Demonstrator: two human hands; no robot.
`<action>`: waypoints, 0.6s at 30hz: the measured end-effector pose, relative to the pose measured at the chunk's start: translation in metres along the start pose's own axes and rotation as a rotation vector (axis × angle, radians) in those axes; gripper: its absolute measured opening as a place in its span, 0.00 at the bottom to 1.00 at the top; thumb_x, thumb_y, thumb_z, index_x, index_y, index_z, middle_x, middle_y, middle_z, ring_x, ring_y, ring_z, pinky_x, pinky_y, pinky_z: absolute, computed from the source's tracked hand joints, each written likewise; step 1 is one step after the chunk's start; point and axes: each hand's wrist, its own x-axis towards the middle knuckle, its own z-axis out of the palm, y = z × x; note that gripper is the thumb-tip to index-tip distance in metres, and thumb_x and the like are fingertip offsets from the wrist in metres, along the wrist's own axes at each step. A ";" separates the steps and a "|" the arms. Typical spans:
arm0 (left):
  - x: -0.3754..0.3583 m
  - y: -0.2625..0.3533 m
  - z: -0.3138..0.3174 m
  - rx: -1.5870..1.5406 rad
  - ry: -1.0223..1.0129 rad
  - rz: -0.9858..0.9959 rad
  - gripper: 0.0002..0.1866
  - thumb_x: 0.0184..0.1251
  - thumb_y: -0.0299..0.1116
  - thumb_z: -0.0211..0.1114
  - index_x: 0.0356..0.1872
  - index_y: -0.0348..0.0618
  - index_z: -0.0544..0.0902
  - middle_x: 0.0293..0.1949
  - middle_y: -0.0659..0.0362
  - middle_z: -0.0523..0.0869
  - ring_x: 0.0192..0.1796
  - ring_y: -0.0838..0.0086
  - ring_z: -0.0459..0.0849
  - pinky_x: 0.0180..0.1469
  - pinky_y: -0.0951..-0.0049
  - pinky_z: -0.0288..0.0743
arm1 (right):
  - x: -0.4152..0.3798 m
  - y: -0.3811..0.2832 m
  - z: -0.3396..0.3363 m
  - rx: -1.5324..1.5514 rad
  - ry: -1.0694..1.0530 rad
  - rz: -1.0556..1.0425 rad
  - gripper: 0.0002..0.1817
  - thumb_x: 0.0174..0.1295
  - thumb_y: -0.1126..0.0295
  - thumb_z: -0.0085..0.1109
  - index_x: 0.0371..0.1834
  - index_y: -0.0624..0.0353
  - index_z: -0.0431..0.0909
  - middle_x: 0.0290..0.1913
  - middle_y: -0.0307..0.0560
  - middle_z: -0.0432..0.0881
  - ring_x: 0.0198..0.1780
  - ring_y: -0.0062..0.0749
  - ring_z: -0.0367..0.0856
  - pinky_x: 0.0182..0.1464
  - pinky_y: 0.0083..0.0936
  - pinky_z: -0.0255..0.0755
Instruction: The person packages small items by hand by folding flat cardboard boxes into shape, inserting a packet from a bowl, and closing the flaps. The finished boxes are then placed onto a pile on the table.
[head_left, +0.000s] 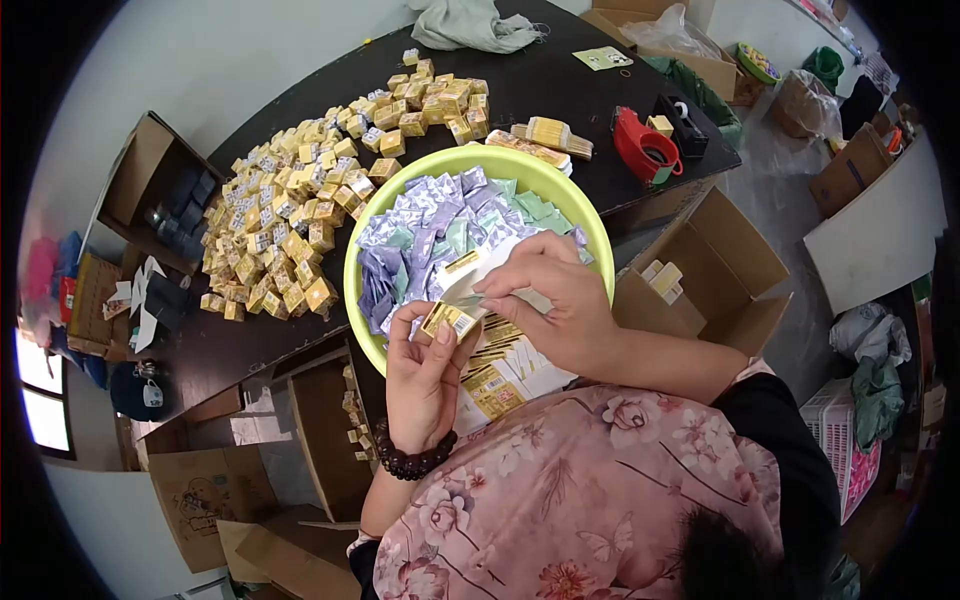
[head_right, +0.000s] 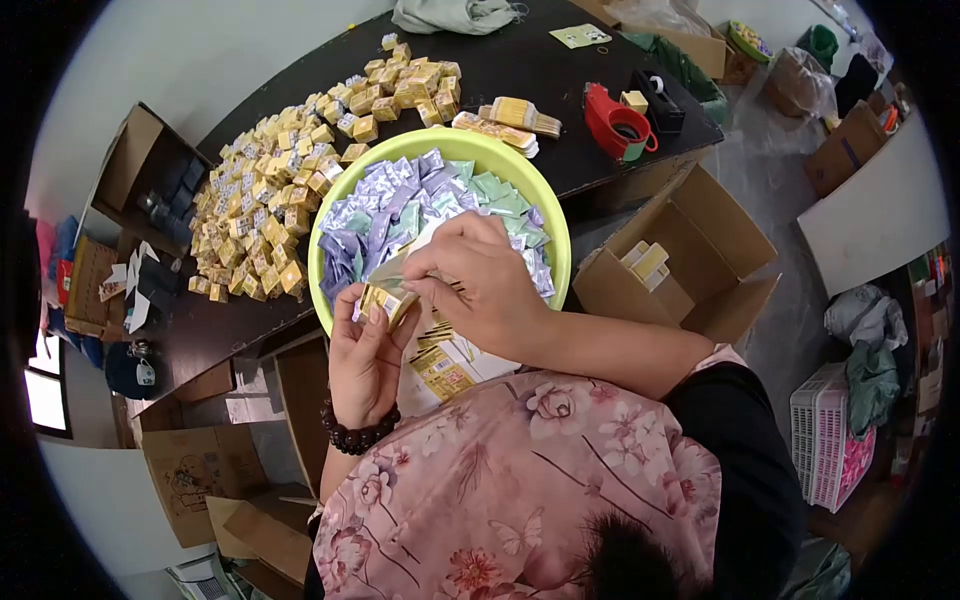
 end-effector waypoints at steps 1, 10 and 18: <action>-0.001 0.001 0.000 -0.010 0.013 0.039 0.14 0.71 0.23 0.58 0.54 0.41 0.68 0.46 0.54 0.83 0.51 0.71 0.83 0.62 0.65 0.77 | 0.004 -0.001 0.004 -0.037 0.022 -0.056 0.04 0.58 0.73 0.64 0.37 0.53 0.82 0.35 0.38 0.83 0.39 0.31 0.80 0.51 0.31 0.62; -0.004 -0.005 -0.023 0.022 -0.086 0.139 0.16 0.71 0.25 0.59 0.55 0.45 0.66 0.53 0.52 0.81 0.55 0.65 0.82 0.65 0.62 0.74 | 0.007 -0.003 0.000 -0.127 -0.152 -0.203 0.10 0.57 0.76 0.60 0.42 0.52 0.81 0.45 0.37 0.82 0.48 0.31 0.79 0.56 0.36 0.61; -0.007 0.001 -0.020 -0.208 -0.235 -0.170 0.16 0.77 0.38 0.51 0.58 0.40 0.65 0.56 0.51 0.77 0.58 0.64 0.79 0.61 0.59 0.77 | -0.002 -0.001 0.004 -0.159 -0.131 -0.391 0.16 0.52 0.80 0.60 0.43 0.50 0.85 0.44 0.34 0.81 0.46 0.30 0.77 0.53 0.35 0.62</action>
